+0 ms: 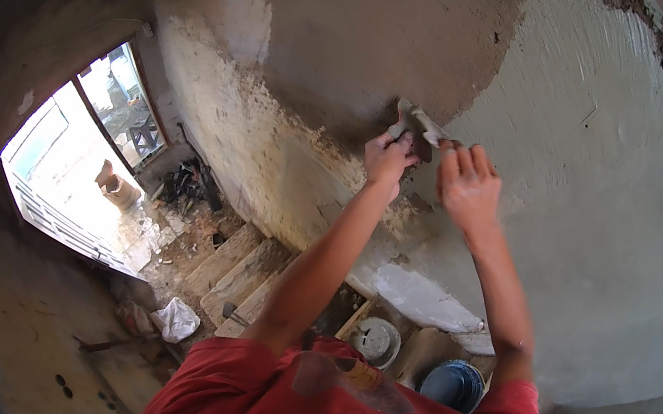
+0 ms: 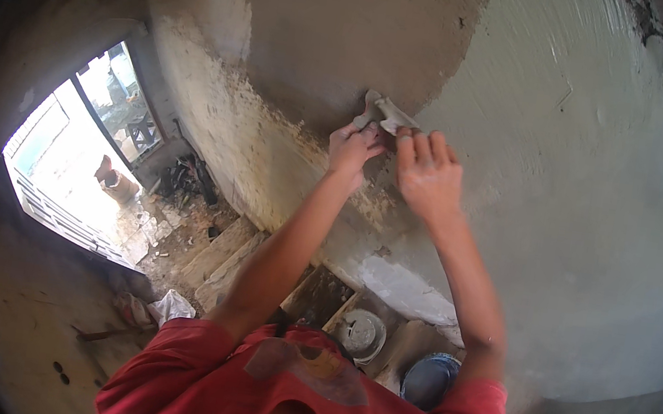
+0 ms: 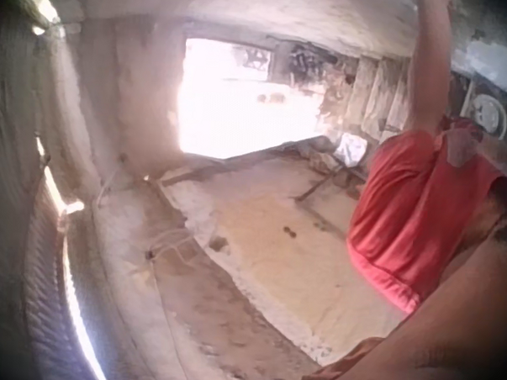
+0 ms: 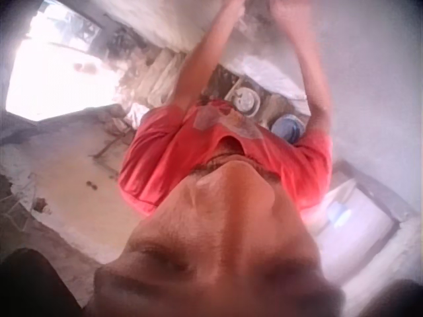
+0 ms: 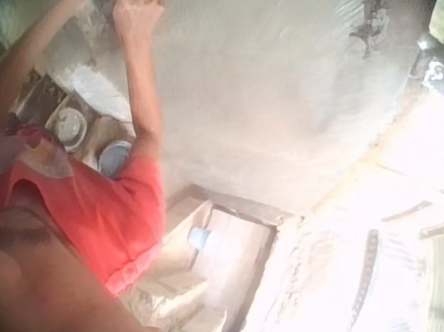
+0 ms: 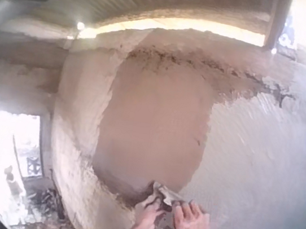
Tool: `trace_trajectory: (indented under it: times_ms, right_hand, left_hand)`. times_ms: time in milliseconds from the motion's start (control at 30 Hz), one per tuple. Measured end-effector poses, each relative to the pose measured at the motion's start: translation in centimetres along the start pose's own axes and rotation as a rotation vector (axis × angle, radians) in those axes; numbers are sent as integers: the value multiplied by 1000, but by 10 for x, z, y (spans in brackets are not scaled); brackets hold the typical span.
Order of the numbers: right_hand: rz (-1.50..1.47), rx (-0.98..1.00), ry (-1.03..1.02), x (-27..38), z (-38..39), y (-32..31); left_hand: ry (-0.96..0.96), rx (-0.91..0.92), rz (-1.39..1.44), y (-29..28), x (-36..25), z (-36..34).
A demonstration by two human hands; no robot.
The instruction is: The person applies plaster to a wall using a trowel and a hawk, repeatedly scooping material from the hawk and smoothing it onto the surface. The person works on a stairwell wall, spreading and leveling the plaster in multiple passes.
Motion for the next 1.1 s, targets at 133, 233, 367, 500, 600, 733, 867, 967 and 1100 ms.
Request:
trace_trajectory:
  times_ms: [133,233,367,500,600,733,867,967,1100]
  right_hand:
    - [22,17,-48,17,-16,26]
    - [15,6,9,11,-25,29]
    - [39,56,141,-24,-51,32]
    - [103,231,235,-75,-94,61]
    - [189,314,238,-102,-113,77]
    - [292,215,142,-100,-127,65]
    - [232,123,147,-98,-145,29]
    - [144,48,102,-98,-149,-1]
    - [90,42,-112,-92,-142,-14]
  left_hand:
    - [-30,85,111,0,-4,-15]
    - [-54,44,167,-4,-2,-22]
    - [-76,55,134,-4,-5,-26]
    - [-63,74,98,3,-11,-25]
    - [-62,60,83,6,-14,-24]
    - [-77,56,61,5,-15,-24]
    - [-94,73,48,4,-14,-25]
    - [-65,54,41,4,-15,-26]
    - [-59,74,77,6,-15,-27]
Point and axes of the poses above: each hand's wrist, its own z-axis away from the middle knuckle, its own y-axis out of the palm, x = y × z, the point moved 6 cm from there along -z, towards the middle knuckle, and after that the axes turned 5 degrees about z, right-handed, at the moved point
